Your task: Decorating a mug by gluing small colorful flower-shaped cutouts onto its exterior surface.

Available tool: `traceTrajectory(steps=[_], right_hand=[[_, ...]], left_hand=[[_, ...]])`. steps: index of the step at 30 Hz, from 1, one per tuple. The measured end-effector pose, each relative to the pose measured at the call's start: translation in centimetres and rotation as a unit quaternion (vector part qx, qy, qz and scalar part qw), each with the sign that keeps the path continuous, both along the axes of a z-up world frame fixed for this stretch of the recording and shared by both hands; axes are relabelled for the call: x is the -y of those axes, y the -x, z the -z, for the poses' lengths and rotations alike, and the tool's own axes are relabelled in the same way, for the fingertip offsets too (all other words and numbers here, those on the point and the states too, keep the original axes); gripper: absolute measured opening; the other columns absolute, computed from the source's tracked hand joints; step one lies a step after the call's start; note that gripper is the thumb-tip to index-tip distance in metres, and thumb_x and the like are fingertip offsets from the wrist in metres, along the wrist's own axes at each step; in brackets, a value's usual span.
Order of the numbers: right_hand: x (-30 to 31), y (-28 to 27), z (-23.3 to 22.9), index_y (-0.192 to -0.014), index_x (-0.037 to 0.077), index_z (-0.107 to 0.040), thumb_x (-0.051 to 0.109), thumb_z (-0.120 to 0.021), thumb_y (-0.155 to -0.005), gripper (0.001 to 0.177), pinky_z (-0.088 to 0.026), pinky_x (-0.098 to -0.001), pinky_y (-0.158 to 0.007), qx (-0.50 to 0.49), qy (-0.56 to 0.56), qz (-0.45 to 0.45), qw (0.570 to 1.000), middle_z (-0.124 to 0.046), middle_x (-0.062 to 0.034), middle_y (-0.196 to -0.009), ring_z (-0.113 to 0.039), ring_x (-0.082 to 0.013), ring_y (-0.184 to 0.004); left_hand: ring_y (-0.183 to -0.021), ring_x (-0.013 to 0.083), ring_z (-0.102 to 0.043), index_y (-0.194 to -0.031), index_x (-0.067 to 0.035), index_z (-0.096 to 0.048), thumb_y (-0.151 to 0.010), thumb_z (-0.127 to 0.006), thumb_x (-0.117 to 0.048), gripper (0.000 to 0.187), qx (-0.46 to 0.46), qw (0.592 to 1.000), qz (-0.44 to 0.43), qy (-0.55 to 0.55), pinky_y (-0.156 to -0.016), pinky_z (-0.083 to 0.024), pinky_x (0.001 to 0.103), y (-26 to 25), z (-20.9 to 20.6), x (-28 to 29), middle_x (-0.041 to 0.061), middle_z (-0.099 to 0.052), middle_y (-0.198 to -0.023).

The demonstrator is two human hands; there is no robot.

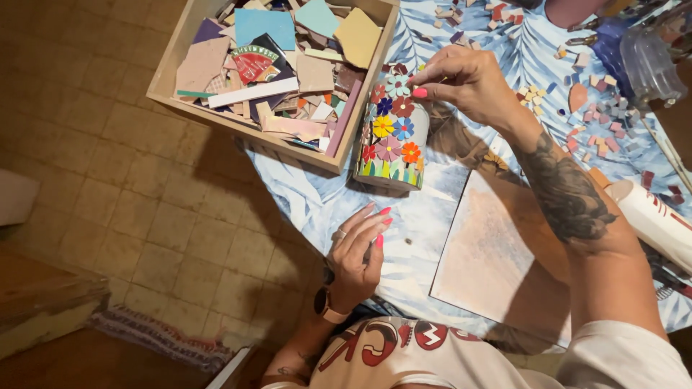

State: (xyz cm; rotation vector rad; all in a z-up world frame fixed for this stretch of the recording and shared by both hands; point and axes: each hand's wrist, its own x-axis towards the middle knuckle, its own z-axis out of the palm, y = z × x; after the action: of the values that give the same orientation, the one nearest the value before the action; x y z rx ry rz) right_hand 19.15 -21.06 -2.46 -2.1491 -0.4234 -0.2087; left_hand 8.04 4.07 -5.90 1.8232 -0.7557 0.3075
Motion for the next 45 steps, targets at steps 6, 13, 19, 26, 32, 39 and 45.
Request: traceTrajectory(steps=[6,13,19,26,32,39,45], right_hand=[[-0.3,0.0,-0.3,-0.091,0.006,-0.064,0.008,-0.066,-0.081,0.01,-0.044,-0.0256,-0.068,-0.012,0.016,0.019,1.0,-0.059,-0.0073,-0.083,-0.051,-0.0152,-0.079],[0.1,0.4,-0.1,-0.094,0.003,-0.06,0.0,-0.059,-0.083,0.011,-0.05,-0.017,-0.069,-0.111,-0.127,0.054,0.984,-0.061,-0.0093,-0.088,-0.059,-0.0124,-0.077],[-0.4,1.0,-0.3,-0.092,0.003,-0.059,-0.002,-0.056,-0.085,0.009,-0.051,-0.0182,-0.07,-0.096,-0.116,0.026,0.988,-0.059,-0.0104,-0.091,-0.059,-0.0133,-0.079],[-0.6,1.1,0.4,-0.091,0.0,-0.059,-0.007,-0.055,-0.083,0.011,-0.053,-0.0183,-0.068,-0.066,-0.119,0.035,0.99,-0.058,-0.0125,-0.092,-0.059,-0.0149,-0.078],[-1.3,1.1,0.2,-0.088,-0.001,-0.06,-0.006,-0.062,-0.081,0.009,-0.053,-0.0197,-0.07,-0.019,-0.091,0.056,0.994,-0.058,-0.0124,-0.087,-0.058,-0.0148,-0.075],[-1.5,1.0,0.3,-0.088,-0.001,-0.06,-0.005,-0.064,-0.08,0.009,-0.052,-0.0189,-0.068,0.005,-0.085,0.056,0.995,-0.059,-0.0111,-0.084,-0.057,-0.0132,-0.074],[-1.6,1.0,0.3,-0.087,-0.001,-0.061,-0.002,-0.066,-0.08,0.009,-0.052,-0.0194,-0.067,0.006,-0.074,0.066,0.995,-0.059,-0.0106,-0.083,-0.058,-0.0131,-0.073]], left_hand=[[-0.104,0.026,-0.053,-0.094,-0.002,-0.059,-0.081,-0.041,0.0,0.023,-0.008,1.0,0.006,-0.002,-0.088,-0.043,0.035,0.0,0.0,-0.2,0.01,-0.061,-0.098],[-0.103,0.0282,-0.053,-0.094,0.0,-0.058,-0.082,-0.04,0.0,0.022,-0.01,1.0,0.015,0.011,-0.089,-0.044,0.036,0.0,0.0,-0.1,0.012,-0.06,-0.098],[-0.103,0.0272,-0.053,-0.095,0.0,-0.057,-0.083,-0.04,-0.001,0.021,-0.01,1.0,0.019,0.01,-0.088,-0.044,0.035,0.0,-0.1,0.0,0.011,-0.06,-0.098],[-0.103,0.0283,-0.053,-0.095,0.0,-0.057,-0.083,-0.041,0.0,0.021,0.005,1.0,0.014,0.016,-0.088,-0.044,0.035,0.2,0.3,0.0,0.011,-0.06,-0.098],[-0.104,0.0274,-0.053,-0.096,-0.001,-0.057,-0.085,-0.04,-0.003,0.021,0.01,1.0,0.014,0.018,-0.088,-0.044,0.035,0.2,0.5,0.0,0.01,-0.06,-0.098],[-0.104,0.0279,-0.053,-0.096,0.0,-0.058,-0.084,-0.04,-0.001,0.022,0.01,1.0,0.016,0.016,-0.089,-0.043,0.034,0.1,0.3,0.0,0.011,-0.061,-0.098],[-0.104,0.027,-0.053,-0.096,-0.001,-0.058,-0.084,-0.04,-0.002,0.022,0.005,1.0,0.017,0.013,-0.089,-0.044,0.034,0.1,0.5,-0.1,0.01,-0.06,-0.099]])
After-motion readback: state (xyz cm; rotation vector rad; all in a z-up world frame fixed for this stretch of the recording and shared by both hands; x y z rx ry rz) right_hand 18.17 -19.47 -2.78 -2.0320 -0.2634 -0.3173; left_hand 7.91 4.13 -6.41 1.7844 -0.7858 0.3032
